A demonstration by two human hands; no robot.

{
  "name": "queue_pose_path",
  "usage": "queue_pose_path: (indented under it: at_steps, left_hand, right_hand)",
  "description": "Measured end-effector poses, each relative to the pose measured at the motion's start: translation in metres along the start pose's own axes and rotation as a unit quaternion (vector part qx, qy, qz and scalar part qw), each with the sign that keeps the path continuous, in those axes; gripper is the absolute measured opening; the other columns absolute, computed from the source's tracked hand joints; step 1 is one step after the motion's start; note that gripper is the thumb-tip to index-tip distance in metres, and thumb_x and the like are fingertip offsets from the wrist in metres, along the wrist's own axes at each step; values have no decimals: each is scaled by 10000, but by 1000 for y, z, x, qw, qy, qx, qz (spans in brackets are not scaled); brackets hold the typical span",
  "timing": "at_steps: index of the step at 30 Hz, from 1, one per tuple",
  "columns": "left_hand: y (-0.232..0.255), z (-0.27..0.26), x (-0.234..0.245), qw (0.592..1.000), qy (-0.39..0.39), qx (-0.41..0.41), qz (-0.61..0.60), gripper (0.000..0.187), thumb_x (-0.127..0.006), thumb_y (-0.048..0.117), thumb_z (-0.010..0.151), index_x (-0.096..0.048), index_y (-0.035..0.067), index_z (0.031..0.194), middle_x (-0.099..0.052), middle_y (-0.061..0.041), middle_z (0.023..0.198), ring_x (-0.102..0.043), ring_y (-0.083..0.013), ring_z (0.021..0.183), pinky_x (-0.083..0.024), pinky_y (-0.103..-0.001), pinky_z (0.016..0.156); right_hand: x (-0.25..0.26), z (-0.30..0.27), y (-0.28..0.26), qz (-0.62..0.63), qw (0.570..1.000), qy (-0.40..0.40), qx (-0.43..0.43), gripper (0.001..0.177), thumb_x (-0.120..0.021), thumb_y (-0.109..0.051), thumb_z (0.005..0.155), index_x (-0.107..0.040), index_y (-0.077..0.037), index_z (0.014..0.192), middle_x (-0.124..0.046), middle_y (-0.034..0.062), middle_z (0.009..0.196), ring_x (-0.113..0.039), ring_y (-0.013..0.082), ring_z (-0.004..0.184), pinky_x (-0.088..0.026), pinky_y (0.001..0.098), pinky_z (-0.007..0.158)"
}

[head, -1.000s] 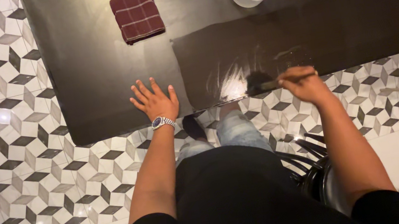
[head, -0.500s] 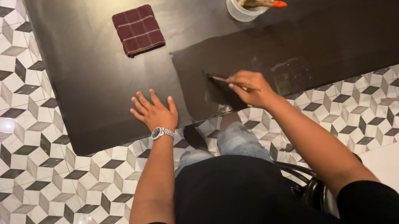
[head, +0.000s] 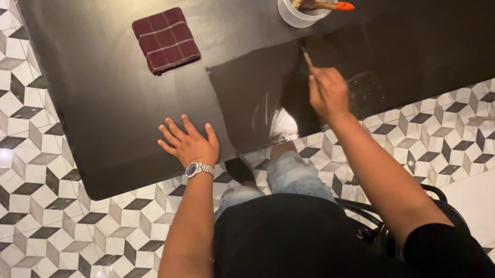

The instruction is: The person cleans a black table by applying a cleaning solution using a brush and then wiping it with a cloth.

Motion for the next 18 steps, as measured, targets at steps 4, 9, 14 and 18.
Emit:
queue_pose_path:
  at_steps: [4, 9, 14, 18]
  left_hand:
    - [-1, 0, 1, 1000, -7, 3, -8, 699, -597, 455, 923, -517, 20, 1465, -300, -325, 1590, -176, -519, 1507, -95, -702, 1180]
    - [0, 0, 3, 1000, -5, -3, -6, 697, -587, 460, 930, -514, 17, 1463, -294, -330, 1590, -178, -528, 1499, -93, -704, 1179]
    - [0, -2, 3, 1000, 0, -5, -12, 696, -583, 458, 939, -512, 14, 1471, -287, -335, 1591, -173, -530, 1504, -83, -704, 1183]
    - [-1, 0, 3, 1000, -11, 2, -24, 697, -586, 459, 928, -514, 22, 1466, -281, -332, 1593, -160, -526, 1506, -78, -705, 1178]
  right_hand:
    - [-17, 3, -32, 38, 998, -29, 30, 178, -710, 58, 894, -710, 22, 1068, -718, 181, 1020, -684, 344, 898, -572, 407, 812]
    - [-26, 10, -67, 56, 995, -50, 61, 199, -706, 61, 877, -698, 40, 1075, -716, 180, 1032, -679, 344, 890, -569, 404, 805]
    - [-39, 14, -89, 66, 992, -69, 78, 206, -710, 65, 873, -704, 36, 1077, -716, 175, 1028, -675, 338, 883, -569, 398, 803]
    - [-48, 15, -107, 80, 990, -76, 89, 202, -711, 62, 884, -703, 31, 1083, -714, 162, 1029, -682, 323, 893, -572, 387, 814]
Point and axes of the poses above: each hand's wrist, its own z-axis towards the middle knuckle, its own x-axis out of the back of the hand, y = z × x, the point moved 5 cm from there along z, towards the middle knuckle
